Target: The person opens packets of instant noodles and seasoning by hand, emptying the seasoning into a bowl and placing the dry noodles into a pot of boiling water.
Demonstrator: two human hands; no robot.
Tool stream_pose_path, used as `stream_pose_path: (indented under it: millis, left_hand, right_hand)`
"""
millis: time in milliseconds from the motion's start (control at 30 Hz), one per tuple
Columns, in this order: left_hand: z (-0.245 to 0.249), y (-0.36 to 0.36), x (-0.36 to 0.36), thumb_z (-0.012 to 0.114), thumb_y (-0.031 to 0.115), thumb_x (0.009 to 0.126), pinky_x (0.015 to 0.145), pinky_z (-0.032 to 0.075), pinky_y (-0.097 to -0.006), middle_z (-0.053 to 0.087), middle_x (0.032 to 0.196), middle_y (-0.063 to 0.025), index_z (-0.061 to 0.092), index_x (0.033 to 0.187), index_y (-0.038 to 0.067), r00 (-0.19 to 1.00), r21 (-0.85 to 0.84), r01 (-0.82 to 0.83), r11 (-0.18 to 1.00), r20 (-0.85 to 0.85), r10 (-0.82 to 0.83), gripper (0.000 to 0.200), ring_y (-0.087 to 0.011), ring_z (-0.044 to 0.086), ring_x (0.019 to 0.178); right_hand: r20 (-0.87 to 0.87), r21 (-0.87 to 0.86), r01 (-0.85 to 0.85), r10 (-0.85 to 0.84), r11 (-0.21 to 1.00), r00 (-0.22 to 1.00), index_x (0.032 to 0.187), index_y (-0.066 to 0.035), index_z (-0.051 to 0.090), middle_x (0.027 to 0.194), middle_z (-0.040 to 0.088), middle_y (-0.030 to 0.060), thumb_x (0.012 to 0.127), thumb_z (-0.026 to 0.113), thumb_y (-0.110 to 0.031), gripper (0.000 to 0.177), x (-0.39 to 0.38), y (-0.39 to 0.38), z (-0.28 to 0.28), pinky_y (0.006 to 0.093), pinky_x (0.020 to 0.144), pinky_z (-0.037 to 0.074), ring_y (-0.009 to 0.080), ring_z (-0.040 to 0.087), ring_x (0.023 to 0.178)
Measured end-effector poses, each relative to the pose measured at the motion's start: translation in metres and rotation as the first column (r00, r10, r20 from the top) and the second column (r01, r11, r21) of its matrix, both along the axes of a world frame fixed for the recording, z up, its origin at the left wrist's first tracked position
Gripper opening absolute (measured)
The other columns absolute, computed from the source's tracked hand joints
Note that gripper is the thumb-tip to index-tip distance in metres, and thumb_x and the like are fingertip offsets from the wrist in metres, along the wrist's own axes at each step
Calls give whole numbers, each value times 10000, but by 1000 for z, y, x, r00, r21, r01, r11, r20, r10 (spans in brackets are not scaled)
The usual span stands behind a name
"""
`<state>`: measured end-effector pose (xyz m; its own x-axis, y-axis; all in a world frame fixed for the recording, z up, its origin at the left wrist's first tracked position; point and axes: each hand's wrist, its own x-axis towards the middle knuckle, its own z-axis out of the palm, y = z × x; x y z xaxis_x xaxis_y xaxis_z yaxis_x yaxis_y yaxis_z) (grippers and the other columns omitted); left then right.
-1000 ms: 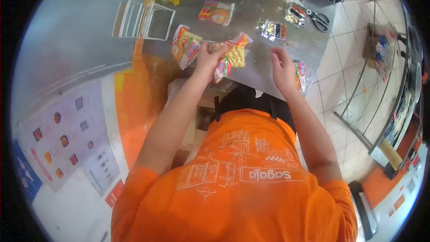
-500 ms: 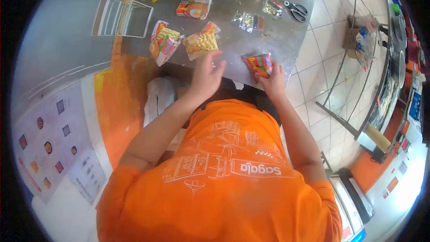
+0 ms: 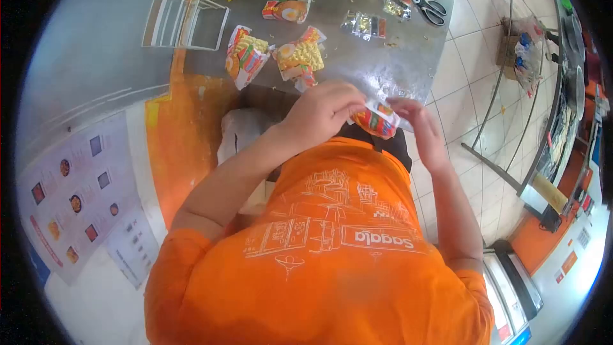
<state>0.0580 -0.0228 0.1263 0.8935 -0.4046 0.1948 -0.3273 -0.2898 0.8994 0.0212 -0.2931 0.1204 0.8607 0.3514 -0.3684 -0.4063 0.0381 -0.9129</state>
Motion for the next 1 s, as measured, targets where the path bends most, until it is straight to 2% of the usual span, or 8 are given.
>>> stream_pose_path:
  millis: [100, 167, 233, 467, 700, 833, 900, 1000]
  left_hand:
    - [20, 6, -9, 772, 26, 855, 803, 567, -405, 738, 965, -114, 720, 926, 20, 988, -7, 88, 996, 127, -86, 88, -324, 707, 915]
    - [33, 21, -11, 768, 50, 863, 814, 552, -411, 711, 921, -109, 705, 921, 24, 978, -16, 210, 978, -2, -210, 89, -319, 687, 911]
    - [46, 36, -17, 768, 65, 864, 821, 547, -410, 697, 914, -109, 697, 920, 24, 964, -1, 263, 965, -27, -263, 99, -318, 675, 924]
    - [62, 60, -40, 776, 144, 807, 853, 540, -422, 677, 951, -101, 669, 914, 25, 942, 145, 305, 941, 100, -321, 192, -318, 658, 986]
    - [90, 52, -39, 776, 150, 817, 925, 506, -380, 653, 1098, -110, 657, 932, 55, 912, 377, 353, 856, 65, -404, 191, -291, 632, 1097]
    - [77, 45, -41, 818, 131, 796, 985, 480, -408, 608, 1199, -134, 651, 978, 58, 947, 135, -50, 990, 321, 4, 258, -318, 591, 1173]
    - [67, 45, -56, 855, 77, 758, 1028, 453, -443, 583, 1252, -136, 655, 1046, 60, 987, -125, -157, 980, -55, 151, 351, -341, 562, 1202]
    - [66, 40, -62, 855, 20, 732, 1021, 453, -440, 583, 1247, -127, 661, 1106, 49, 998, -7, -64, 998, 19, 64, 423, -340, 566, 1168]
  right_hand:
    - [2, 52, 39, -39, 998, 999, 1385, -10, 605, 1330, 628, 109, 1069, 548, -149, 350, 7, 17, 30, 342, 1048, 470, 204, 592, 1238]
    - [-17, -117, -344, 344, 932, 939, 1377, -32, 613, 1296, 645, 104, 1042, 586, -109, 345, 1, 30, 46, 350, 999, 500, 204, 611, 1199]
    - [-26, -115, -390, 390, 914, 921, 1301, -44, 639, 1178, 652, 110, 966, 666, -43, 336, -4, 42, 53, 375, 933, 516, 230, 631, 1106]
    - [597, -523, -392, 654, 757, 466, 1029, -78, 626, 1032, 601, 102, 821, 764, -32, 254, -2, 70, 72, 411, 852, 488, 346, 579, 980]
    - [446, -501, -470, 682, 726, 579, 987, -72, 626, 969, 619, 139, 796, 758, -60, 233, -5, 81, 70, 435, 766, 525, 347, 614, 880]
    - [609, -603, -283, 659, 746, 441, 893, -64, 593, 847, 596, 103, 740, 719, -48, 199, 19, 73, 72, 430, 701, 526, 338, 615, 800]
    - [626, -671, -181, 681, 719, 381, 870, -73, 595, 814, 583, 65, 726, 720, -79, 191, 30, 68, 83, 395, 679, 522, 298, 617, 784]
    - [616, -749, -113, 749, 653, 244, 853, -93, 589, 823, 593, 35, 751, 703, -114, 154, 34, 67, 95, 364, 664, 510, 246, 621, 770]
